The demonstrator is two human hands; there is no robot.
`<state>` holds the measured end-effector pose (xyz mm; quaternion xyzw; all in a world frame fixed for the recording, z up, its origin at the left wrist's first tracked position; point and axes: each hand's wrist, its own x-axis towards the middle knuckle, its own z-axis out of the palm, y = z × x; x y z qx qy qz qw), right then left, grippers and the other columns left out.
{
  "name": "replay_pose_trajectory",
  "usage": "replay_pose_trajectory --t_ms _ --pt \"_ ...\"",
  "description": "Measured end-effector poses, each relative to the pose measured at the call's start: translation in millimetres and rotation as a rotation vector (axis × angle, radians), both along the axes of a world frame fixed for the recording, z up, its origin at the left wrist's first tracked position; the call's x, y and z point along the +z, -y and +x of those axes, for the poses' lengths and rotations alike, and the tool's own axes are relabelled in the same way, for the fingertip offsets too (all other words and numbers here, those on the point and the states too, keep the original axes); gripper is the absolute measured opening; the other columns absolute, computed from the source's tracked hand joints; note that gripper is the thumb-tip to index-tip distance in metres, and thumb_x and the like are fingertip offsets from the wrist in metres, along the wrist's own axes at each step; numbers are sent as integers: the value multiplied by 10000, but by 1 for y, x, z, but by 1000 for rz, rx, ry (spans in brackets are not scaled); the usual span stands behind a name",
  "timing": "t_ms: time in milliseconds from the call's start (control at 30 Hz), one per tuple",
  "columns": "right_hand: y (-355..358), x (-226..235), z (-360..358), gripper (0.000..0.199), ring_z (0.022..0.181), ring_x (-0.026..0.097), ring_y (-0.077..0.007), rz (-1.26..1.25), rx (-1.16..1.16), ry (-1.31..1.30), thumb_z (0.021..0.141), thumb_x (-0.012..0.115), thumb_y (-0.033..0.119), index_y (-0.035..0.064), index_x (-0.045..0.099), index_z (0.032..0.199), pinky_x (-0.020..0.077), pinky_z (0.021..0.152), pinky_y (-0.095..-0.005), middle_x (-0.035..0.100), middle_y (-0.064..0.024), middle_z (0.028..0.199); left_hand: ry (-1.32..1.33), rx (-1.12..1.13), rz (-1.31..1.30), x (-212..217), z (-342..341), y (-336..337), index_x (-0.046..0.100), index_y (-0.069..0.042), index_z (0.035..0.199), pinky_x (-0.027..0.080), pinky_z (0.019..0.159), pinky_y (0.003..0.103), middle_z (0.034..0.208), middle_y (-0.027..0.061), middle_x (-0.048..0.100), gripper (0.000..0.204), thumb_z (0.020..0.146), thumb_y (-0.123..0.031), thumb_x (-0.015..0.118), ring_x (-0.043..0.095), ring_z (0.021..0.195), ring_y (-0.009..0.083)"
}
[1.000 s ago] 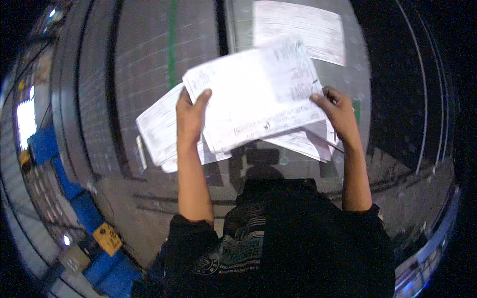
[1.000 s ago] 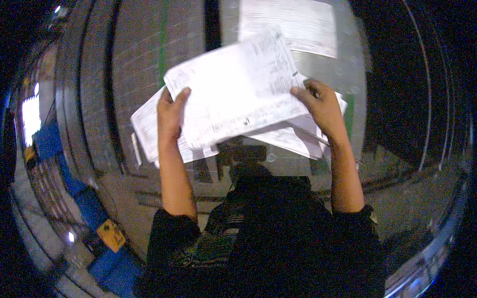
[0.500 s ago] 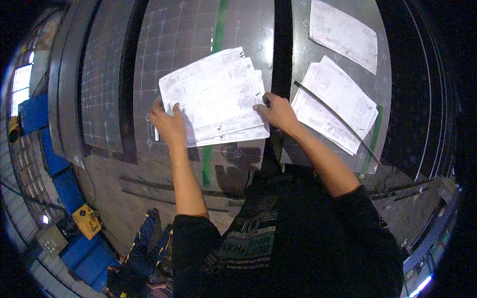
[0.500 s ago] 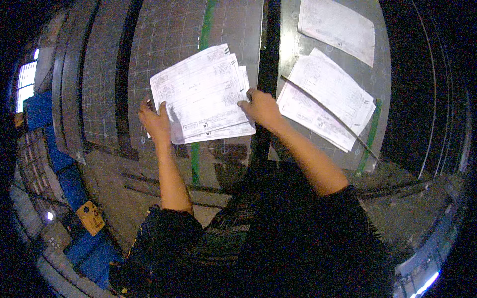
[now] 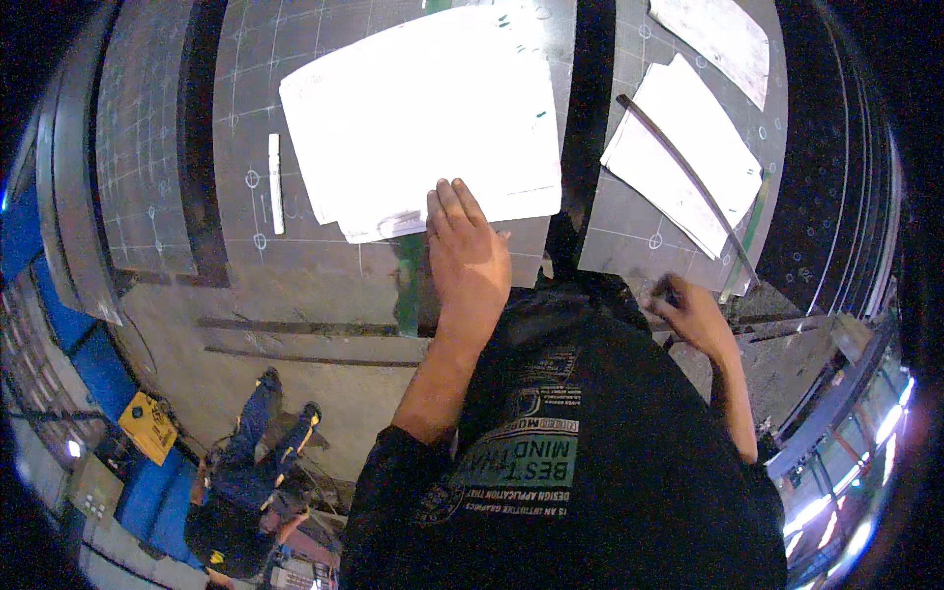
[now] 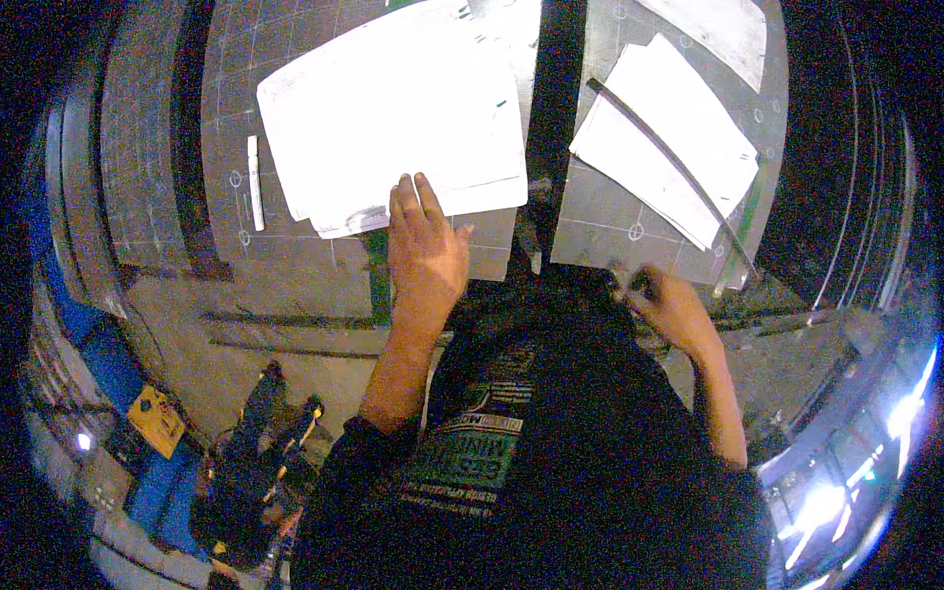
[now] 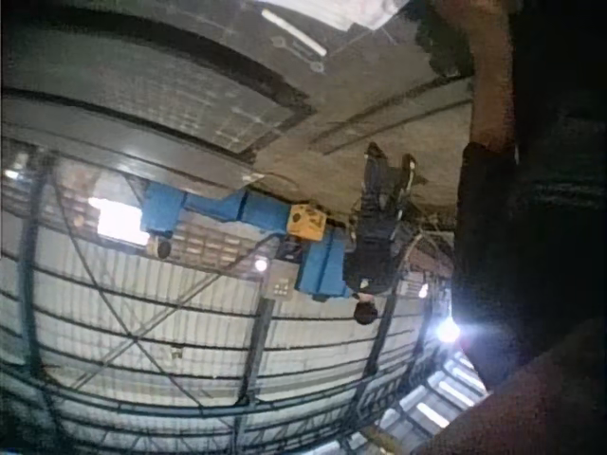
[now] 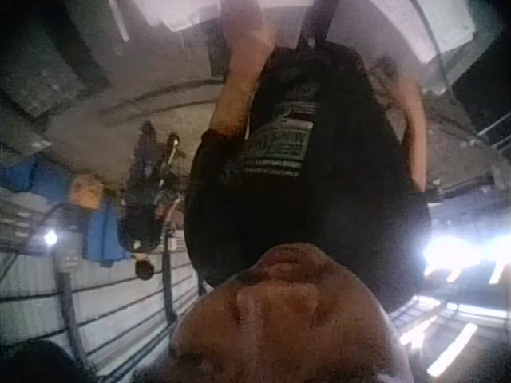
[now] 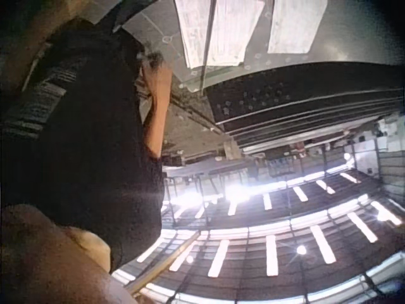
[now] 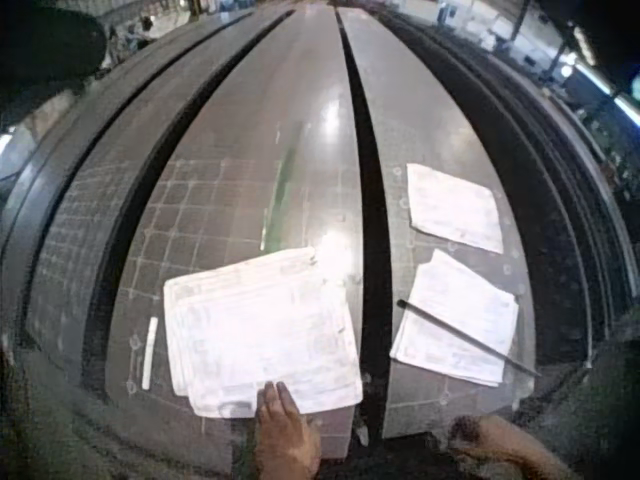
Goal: The person measures and marks metal sheets using a tape measure, ruler, and white marker. They consult printed documents on the table, then draw lines and write numbers on the metal surface to prepare for cutting or assembly.
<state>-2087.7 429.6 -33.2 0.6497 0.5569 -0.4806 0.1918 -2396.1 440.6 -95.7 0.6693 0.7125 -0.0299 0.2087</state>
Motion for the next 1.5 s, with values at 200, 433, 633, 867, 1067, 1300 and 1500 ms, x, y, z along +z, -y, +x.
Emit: replay_pose_trajectory --t_ms 200,433,633,867,1067,1300,1500 --pt "139 -87 155 336 786 642 -274 -91 -98 122 880 648 302 18 634 1059 484 689 -409 689 -156 885 -65 -7 -64 4 16 -4 282 146 1402 299 1143 434 1463 322 276 874 816 -328 724 296 1371 442" --pt "224 -117 184 307 827 645 -262 -197 -548 -33 895 626 225 19 621 1123 501 724 -401 697 -119 934 -116 12 -102 1 14 -23 293 113 1422 391 1063 434 1383 298 374 825 855 -347 677 386 1302 419" --pt "195 -128 165 303 861 647 -252 -181 -621 -183 908 607 159 20 609 1177 515 753 -394 703 -87 977 -147 5 -154 3 24 -37 289 -7 1475 491 918 469 1275 313 425 838 830 -341 708 465 1165 431" --pt "165 -126 153 250 661 621 -155 -134 -808 -188 965 541 105 27 605 1194 510 592 -307 680 -57 916 -247 -43 -113 0 31 -45 314 -159 1502 558 771 446 1201 322 457 893 767 -378 772 543 1031 433" --pt "161 -118 135 223 594 585 -116 -212 -948 -240 980 546 160 39 623 1151 468 528 -284 670 -51 866 -338 -119 -103 -6 24 -47 325 -200 1502 582 648 393 1153 331 478 921 732 -369 803 605 891 395" --pt "217 -155 162 195 628 639 -185 -132 -850 -109 942 564 157 43 631 1084 512 522 -329 692 -72 851 -342 -136 -176 1 26 -52 308 -184 1508 590 675 411 1150 337 478 950 722 -349 816 602 988 476" --pt "222 -153 175 227 586 618 -180 -174 -895 -80 957 561 203 3 648 1020 482 484 -346 679 -85 784 -231 -111 -210 8 29 -57 329 -155 1489 584 731 450 1149 314 485 922 728 -357 809 601 997 456"
